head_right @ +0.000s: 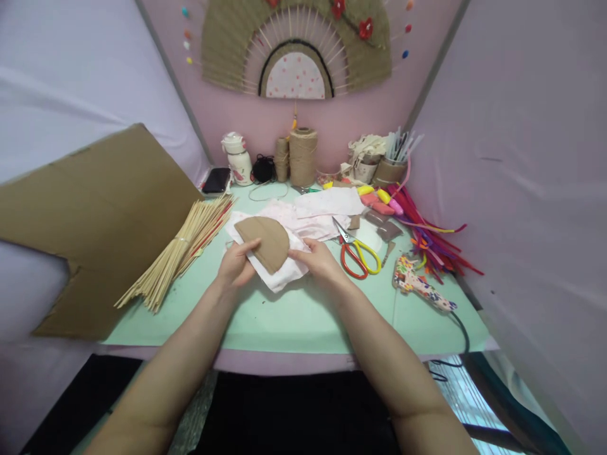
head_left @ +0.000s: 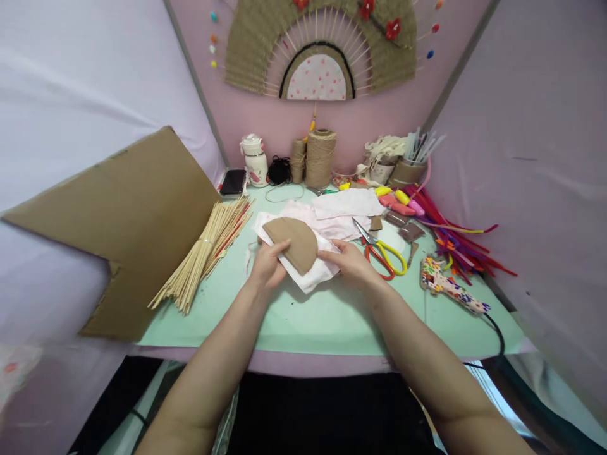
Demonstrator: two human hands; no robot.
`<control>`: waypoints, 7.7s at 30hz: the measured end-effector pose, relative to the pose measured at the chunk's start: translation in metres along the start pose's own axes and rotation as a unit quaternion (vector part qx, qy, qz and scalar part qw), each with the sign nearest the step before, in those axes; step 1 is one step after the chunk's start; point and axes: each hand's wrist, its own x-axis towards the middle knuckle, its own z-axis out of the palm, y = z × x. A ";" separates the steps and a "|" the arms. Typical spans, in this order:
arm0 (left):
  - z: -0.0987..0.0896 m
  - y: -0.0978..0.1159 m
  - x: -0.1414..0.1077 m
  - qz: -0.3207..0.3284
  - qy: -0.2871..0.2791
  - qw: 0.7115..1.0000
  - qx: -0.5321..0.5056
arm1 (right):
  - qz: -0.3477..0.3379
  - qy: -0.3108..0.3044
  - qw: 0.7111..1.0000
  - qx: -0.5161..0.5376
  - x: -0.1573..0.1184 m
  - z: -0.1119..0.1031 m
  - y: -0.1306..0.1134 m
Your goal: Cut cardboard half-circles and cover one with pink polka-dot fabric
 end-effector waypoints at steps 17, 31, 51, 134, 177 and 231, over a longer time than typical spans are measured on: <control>-0.001 0.002 -0.005 -0.145 0.003 0.987 -0.071 | -0.072 0.101 0.991 -0.052 -0.002 -0.011 0.002; -0.007 0.021 -0.006 -0.088 -0.005 0.984 -0.153 | 0.015 0.248 0.706 -0.663 -0.045 -0.091 -0.042; -0.010 0.039 -0.004 -0.013 0.033 0.982 -0.188 | -0.003 0.134 0.951 -0.279 -0.098 -0.042 -0.016; 0.039 0.067 -0.053 0.125 0.034 0.983 -0.131 | -0.031 -0.033 0.999 0.016 -0.137 0.059 0.045; 0.035 0.049 -0.065 0.112 0.025 0.987 -0.109 | -0.028 -0.036 0.999 0.014 -0.143 0.058 0.039; 0.030 0.050 -0.072 0.005 -0.017 0.998 -0.063 | -0.078 -0.090 0.993 -0.001 -0.144 0.043 0.038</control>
